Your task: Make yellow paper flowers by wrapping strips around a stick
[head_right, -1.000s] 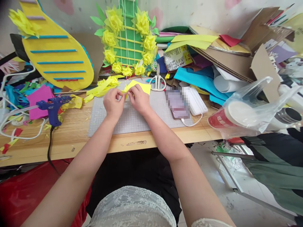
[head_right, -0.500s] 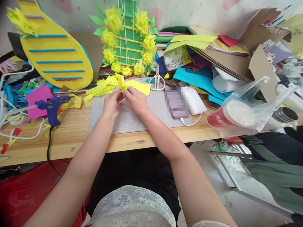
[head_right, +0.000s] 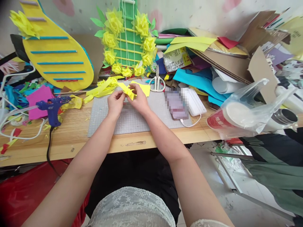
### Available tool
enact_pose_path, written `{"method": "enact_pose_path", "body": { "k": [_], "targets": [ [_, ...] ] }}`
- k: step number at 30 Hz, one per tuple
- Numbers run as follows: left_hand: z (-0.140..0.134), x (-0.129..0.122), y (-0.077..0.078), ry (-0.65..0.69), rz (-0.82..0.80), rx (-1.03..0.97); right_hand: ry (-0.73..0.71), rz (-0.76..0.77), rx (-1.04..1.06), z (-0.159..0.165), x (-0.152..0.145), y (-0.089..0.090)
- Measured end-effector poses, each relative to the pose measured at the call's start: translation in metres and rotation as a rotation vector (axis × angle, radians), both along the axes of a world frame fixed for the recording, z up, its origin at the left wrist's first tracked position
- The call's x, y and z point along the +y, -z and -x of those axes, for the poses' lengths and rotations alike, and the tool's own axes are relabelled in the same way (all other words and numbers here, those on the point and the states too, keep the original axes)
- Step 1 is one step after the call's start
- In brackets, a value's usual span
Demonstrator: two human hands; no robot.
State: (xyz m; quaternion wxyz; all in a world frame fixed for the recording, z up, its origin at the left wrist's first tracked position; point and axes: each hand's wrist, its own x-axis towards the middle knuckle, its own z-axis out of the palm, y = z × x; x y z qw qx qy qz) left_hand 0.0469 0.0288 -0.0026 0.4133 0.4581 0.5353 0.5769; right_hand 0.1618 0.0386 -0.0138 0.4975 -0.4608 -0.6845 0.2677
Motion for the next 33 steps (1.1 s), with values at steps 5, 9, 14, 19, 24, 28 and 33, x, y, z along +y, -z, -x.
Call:
{"method": "enact_pose_path", "body": {
  "k": [5,9,14,19,24,28,33],
  "targets": [
    [-0.003,-0.003,-0.005,-0.020,0.082,-0.132,0.074,-0.064,0.039,0.004,-0.003,-0.002],
    [-0.006,-0.003,-0.011,-0.037,0.124,-0.241,0.064,-0.077,0.085,0.004,0.000,0.001],
    [-0.007,-0.002,-0.011,-0.065,0.123,-0.208,0.051,-0.025,0.142,0.004,0.000,0.001],
    [-0.008,-0.002,-0.012,-0.073,0.154,-0.200,0.009,0.105,0.241,0.003,-0.002,-0.002],
    [-0.007,-0.002,-0.015,-0.052,0.193,-0.356,-0.076,0.256,0.377,0.004,-0.004,-0.004],
    [-0.003,0.001,-0.014,-0.067,0.226,-0.476,-0.053,0.429,0.447,0.008,-0.007,-0.008],
    [-0.001,0.004,-0.013,-0.072,0.231,-0.530,-0.113,0.587,0.460,0.011,-0.013,-0.017]
  ]
}}
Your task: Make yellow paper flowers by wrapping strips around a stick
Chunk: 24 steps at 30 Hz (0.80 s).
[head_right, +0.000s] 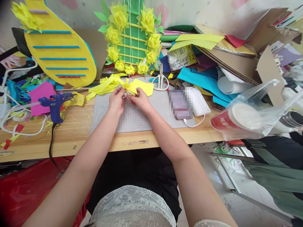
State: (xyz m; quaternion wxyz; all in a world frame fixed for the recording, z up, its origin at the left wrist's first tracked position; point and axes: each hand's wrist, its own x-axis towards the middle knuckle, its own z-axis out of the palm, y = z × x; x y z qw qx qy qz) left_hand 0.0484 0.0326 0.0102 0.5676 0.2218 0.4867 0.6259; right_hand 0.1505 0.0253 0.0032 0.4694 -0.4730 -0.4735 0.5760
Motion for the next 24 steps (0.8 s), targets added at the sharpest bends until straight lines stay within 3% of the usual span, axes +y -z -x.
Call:
{"method": "enact_pose_path", "body": {
  "k": [8,24],
  "targets": [
    [0.0001,0.0007,0.0048,0.062,-0.040,-0.049,-0.057,0.113,0.086,-0.0022,-0.0021,-0.0057],
    [0.0041,-0.0032,-0.0013,0.107,0.020,-0.099,0.029,0.068,0.026,-0.0002,-0.0012,-0.0037]
  ]
}}
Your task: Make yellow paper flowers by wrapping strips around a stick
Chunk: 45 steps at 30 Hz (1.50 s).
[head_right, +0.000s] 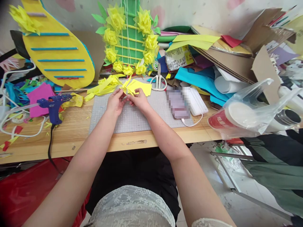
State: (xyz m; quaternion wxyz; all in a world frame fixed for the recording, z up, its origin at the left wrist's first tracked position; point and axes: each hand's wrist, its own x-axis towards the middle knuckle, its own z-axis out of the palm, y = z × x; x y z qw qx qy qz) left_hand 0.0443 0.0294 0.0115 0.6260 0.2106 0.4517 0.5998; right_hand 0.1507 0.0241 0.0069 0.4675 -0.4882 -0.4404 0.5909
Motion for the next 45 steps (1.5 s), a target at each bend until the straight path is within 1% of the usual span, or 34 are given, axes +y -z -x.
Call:
{"method": "enact_pose_path", "body": {
  "k": [6,9,17,23,32,38,41,45],
  "targets": [
    [0.000,0.001,0.002,-0.061,-0.011,0.083,-0.001,-0.053,-0.030,0.002,0.000,0.005],
    [-0.001,0.002,0.003,-0.082,-0.030,0.111,0.003,-0.044,-0.048,0.003,0.000,0.006],
    [-0.004,0.001,0.001,-0.070,-0.051,0.095,-0.042,-0.029,-0.012,0.003,-0.001,0.006],
    [-0.003,0.002,0.004,-0.060,-0.045,0.113,-0.062,-0.017,-0.018,0.004,-0.002,0.004],
    [0.003,0.005,0.006,-0.007,-0.033,0.024,-0.102,-0.054,0.010,0.004,-0.002,0.002],
    [0.006,0.008,0.009,-0.001,-0.008,-0.034,-0.059,-0.116,-0.031,0.006,-0.004,0.003],
    [0.005,0.006,0.007,-0.016,-0.019,-0.035,-0.045,-0.110,-0.048,0.007,-0.003,0.004],
    [0.003,0.002,0.002,-0.022,0.005,-0.066,-0.067,-0.094,-0.041,0.006,-0.002,0.004]
  ]
}}
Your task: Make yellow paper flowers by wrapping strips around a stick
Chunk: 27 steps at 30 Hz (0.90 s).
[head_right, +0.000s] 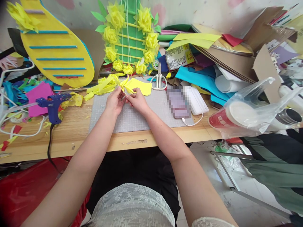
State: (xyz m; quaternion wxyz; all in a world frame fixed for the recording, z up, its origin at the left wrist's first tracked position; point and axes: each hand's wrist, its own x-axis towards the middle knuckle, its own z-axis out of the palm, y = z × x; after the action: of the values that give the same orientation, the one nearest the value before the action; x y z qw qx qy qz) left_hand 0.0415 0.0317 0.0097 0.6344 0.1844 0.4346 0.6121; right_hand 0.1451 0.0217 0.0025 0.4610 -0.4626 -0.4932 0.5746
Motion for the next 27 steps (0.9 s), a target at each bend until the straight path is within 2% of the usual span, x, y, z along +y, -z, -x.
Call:
{"method": "enact_pose_path", "body": {
  "k": [9,16,27],
  "targets": [
    [-0.0004,-0.0013,-0.0024,-0.023,0.017,0.034,-0.049,0.028,0.025,-0.0036,-0.0009,-0.0036],
    [-0.0025,-0.0034,-0.0064,-0.059,0.011,0.097,0.035,-0.016,-0.026,-0.0033,-0.0001,-0.0034],
    [-0.0043,-0.0038,-0.0038,-0.131,-0.011,0.189,0.030,0.047,-0.109,-0.0011,0.0012,-0.0030]
  ]
}}
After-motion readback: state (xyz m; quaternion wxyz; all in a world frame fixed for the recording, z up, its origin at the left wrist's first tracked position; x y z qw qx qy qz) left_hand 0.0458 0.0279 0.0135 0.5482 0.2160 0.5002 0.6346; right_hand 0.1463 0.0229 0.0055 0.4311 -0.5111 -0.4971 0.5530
